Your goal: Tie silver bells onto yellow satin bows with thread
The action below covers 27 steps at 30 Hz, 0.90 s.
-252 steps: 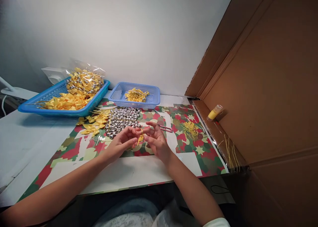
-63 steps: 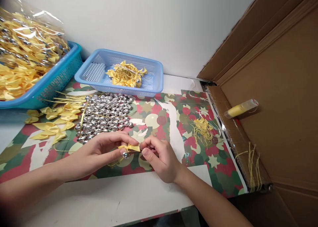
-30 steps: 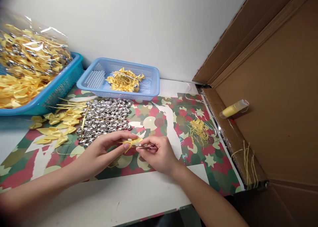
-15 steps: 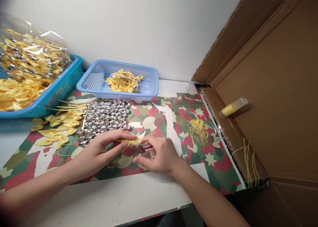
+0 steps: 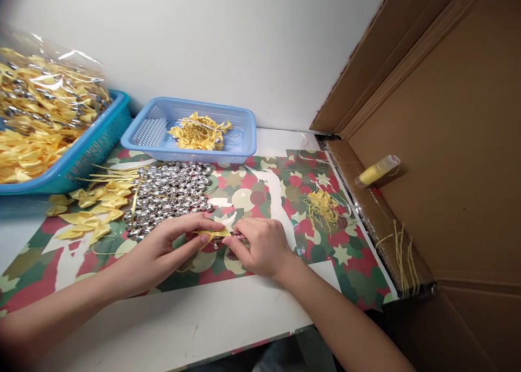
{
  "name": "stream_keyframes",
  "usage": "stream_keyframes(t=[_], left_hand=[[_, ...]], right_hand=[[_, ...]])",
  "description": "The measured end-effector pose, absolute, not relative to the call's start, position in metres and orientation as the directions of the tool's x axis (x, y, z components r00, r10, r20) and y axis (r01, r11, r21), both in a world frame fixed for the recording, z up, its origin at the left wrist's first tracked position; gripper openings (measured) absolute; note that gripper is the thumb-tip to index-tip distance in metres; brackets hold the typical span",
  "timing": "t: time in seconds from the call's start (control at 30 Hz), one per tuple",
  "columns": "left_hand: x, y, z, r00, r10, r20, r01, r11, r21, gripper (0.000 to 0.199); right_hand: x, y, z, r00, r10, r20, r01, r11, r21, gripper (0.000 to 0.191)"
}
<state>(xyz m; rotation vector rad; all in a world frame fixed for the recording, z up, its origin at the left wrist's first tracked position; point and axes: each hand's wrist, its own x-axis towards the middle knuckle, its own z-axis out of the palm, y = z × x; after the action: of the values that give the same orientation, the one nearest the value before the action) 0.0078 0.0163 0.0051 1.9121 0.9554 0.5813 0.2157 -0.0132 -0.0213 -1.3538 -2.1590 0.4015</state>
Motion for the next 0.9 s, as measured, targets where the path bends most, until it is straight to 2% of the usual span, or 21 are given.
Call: stream_keyframes(t=[0.27,0.43,0.53,0.7,0.73,0.8,0.9], left_hand=[[0.007,0.018,0.004,0.62,0.785,-0.019,0.425,-0.315,0.849,0.028],[0.005,0.019,0.005,0.567,0.822,-0.046,0.417,-0.239,0.877,0.029],[0.005,0.02,0.006,0.545,0.836,-0.058,0.397,-0.197,0.897,0.034],[0.005,0.021,0.003,0.562,0.827,0.005,0.347,-0.241,0.907,0.032],[0.005,0.021,0.002,0.568,0.823,0.015,0.337,-0.249,0.908,0.03],[0.006,0.02,-0.001,0.582,0.812,0.031,0.323,-0.266,0.908,0.029],[0.007,0.019,-0.003,0.604,0.795,0.053,0.332,-0.312,0.89,0.03]], right_hand=[[0.215,-0.014,-0.02,-0.344,0.9,0.267,0.729,0.435,-0.529,0.035],[0.229,-0.005,-0.021,-0.281,0.947,0.155,0.807,0.321,-0.495,0.018],[0.236,0.003,-0.03,-0.214,0.952,0.217,0.848,0.291,-0.443,0.014],[0.236,0.009,-0.038,-0.213,0.919,0.331,0.864,0.335,-0.375,0.009],[0.234,0.008,-0.036,-0.2,0.908,0.368,0.848,0.349,-0.399,0.01],[0.227,0.004,-0.029,-0.189,0.903,0.386,0.76,0.383,-0.525,0.013],[0.212,-0.006,-0.02,-0.264,0.93,0.255,0.54,0.361,-0.76,0.021]])
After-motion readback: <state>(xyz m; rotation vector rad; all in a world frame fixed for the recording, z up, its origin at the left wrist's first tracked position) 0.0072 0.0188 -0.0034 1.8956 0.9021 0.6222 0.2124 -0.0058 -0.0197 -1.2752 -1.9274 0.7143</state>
